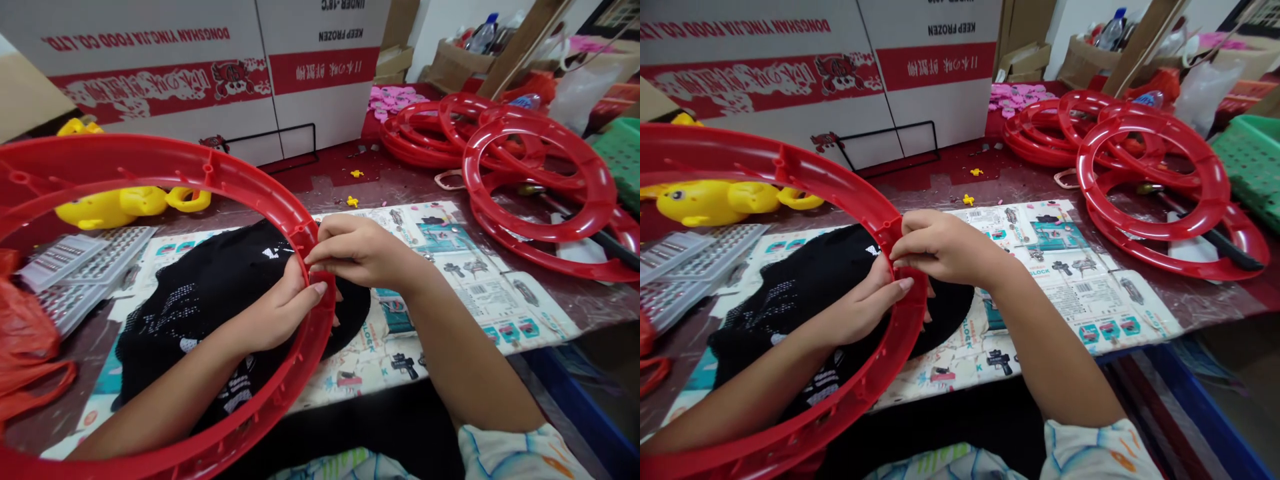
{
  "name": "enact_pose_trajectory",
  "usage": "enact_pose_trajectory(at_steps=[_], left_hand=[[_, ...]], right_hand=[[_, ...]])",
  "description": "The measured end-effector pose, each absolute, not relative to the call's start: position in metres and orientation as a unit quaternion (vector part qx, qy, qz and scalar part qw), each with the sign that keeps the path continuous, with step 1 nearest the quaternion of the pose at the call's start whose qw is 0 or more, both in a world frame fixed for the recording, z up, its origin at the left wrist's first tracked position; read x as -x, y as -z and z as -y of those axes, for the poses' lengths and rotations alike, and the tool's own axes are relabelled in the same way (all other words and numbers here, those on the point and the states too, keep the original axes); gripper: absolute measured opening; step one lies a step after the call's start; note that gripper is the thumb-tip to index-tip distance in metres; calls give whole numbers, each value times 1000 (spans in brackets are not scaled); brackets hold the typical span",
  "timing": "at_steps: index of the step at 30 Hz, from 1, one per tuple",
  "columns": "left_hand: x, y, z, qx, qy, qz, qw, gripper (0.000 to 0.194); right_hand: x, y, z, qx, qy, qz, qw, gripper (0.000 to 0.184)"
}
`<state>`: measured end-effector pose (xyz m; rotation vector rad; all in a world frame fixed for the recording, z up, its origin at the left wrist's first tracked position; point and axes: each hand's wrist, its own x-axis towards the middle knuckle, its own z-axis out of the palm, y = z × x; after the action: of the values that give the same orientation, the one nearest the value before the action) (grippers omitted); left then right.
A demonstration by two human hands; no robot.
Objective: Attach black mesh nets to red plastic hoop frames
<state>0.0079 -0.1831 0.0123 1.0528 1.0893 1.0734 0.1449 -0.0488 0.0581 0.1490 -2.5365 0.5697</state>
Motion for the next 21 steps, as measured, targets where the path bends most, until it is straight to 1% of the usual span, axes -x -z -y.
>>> enact_pose_trajectory(at_steps=[6, 10, 13, 19, 21], left_hand=[[-6, -11, 184, -437, -470, -402, 653, 27], [-6, -14, 185, -423, -450, -402, 676, 32], [-5, -15, 186, -408, -447, -407, 684, 35], [-2, -9, 185, -396, -476, -365, 696, 25], [-1, -8, 184, -394, -476, -355, 702, 24]], right_hand=[[-143, -61, 51, -58, -230, 932, 273, 13], [-143, -62, 53, -52, -241, 932, 265, 15], [-141, -60, 55, -38, -239, 928, 282, 18], [-134, -52, 58, -16, -248, 908, 338, 17], [-132, -50, 57, -14, -260, 902, 344, 16]])
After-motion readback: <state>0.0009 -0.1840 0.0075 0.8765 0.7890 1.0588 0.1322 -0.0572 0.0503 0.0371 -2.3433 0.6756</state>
